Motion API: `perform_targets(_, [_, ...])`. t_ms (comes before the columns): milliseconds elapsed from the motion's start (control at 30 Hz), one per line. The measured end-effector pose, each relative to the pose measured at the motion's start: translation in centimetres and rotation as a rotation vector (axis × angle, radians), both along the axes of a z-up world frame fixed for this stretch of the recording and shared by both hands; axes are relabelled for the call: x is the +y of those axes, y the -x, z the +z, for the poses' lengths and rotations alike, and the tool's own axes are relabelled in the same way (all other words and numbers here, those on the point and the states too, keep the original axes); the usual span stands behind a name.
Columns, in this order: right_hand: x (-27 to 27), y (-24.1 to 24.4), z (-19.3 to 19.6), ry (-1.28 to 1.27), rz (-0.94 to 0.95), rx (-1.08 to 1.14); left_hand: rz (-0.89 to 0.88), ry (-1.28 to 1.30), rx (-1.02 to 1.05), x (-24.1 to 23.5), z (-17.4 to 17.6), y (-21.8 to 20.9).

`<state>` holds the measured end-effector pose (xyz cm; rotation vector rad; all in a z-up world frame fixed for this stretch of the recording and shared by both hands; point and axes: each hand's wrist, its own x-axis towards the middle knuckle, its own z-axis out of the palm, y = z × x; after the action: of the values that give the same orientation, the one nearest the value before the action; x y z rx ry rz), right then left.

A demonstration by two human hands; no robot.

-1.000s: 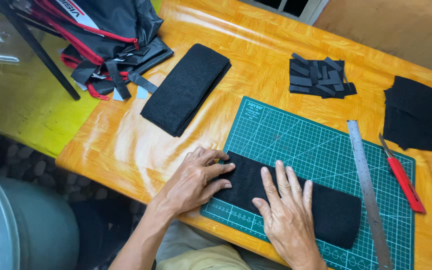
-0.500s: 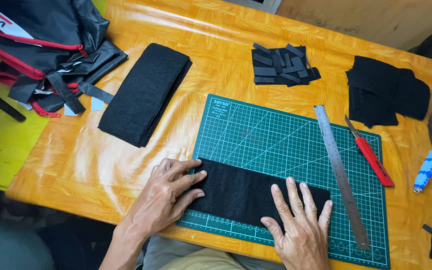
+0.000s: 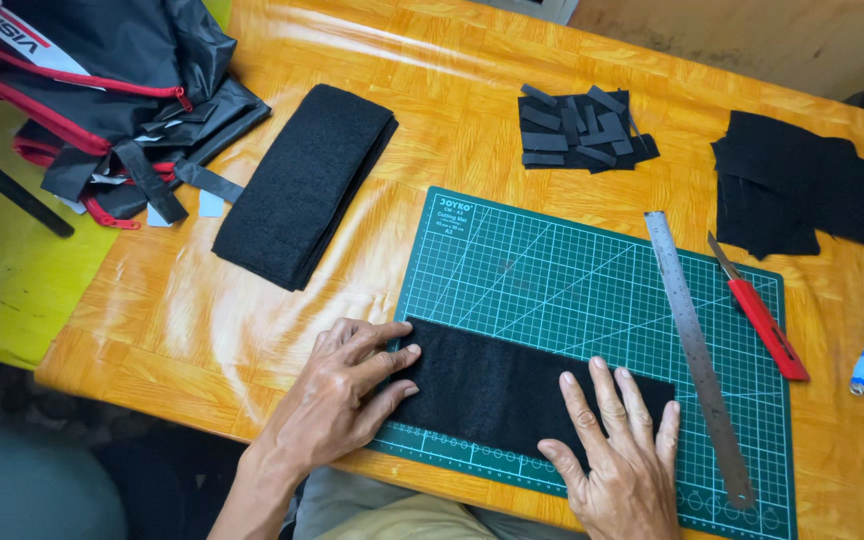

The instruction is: The person measures and cuts a piece of black fabric on a green cutting mat using a metal ruler and a red utility knife. The person aligns the ruler on the fabric and makes a straight cut to separate a strip.

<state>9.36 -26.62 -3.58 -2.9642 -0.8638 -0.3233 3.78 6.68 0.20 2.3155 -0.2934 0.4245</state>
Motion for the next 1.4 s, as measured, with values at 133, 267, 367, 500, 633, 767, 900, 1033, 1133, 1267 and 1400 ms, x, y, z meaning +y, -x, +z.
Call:
perform_targets(133, [-0.1, 0.1, -0.2, 0.033, 0.010, -0.014, 0.016, -0.017, -0.027, -0.3, 0.2, 0.0])
perform_targets(267, [0.1, 0.2, -0.3, 0.019, -0.008, -0.047, 0.040, -0.025, -0.057, -0.4, -0.1, 0.1])
perform_targets(367, [0.3, 0.1, -0.4, 0.014, -0.016, -0.046, 0.041, -0.010, -0.053, -0.3, 0.0, 0.2])
perform_targets(500, [0.5, 0.2, -0.3, -0.010, -0.025, -0.076, 0.038, 0.012, -0.036, -0.3, -0.2, 0.0])
perform_targets(633, [0.4, 0.0, -0.3, -0.009, -0.028, -0.063, 0.039, 0.028, -0.038, -0.4, 0.1, 0.0])
perform_targets(767, [0.6, 0.0, 0.0, -0.003, -0.025, -0.025, 0.041, 0.047, -0.050, -0.3, 0.2, -0.1])
perform_targets(900, [0.7, 0.0, -0.2, -0.019, -0.029, -0.024, 0.041, 0.059, -0.048, -0.2, 0.2, -0.1])
perform_targets(1033, [0.8, 0.1, -0.3, -0.005, -0.033, -0.048, 0.037, 0.069, -0.042, -0.2, 0.2, -0.1])
perform_targets(1133, [1.0, 0.1, -0.1, -0.003, -0.046, -0.065, 0.031, 0.062, -0.037, -0.1, 0.1, -0.1])
perform_targets(1267, [0.9, 0.1, 0.3, -0.009, -0.042, -0.023, 0.028, 0.053, -0.053, -0.1, -0.1, -0.4])
perform_targets(1400, [0.7, 0.0, 0.2, 0.005, 0.007, -0.073, 0.035, 0.016, -0.041, 0.0, -0.2, -0.3])
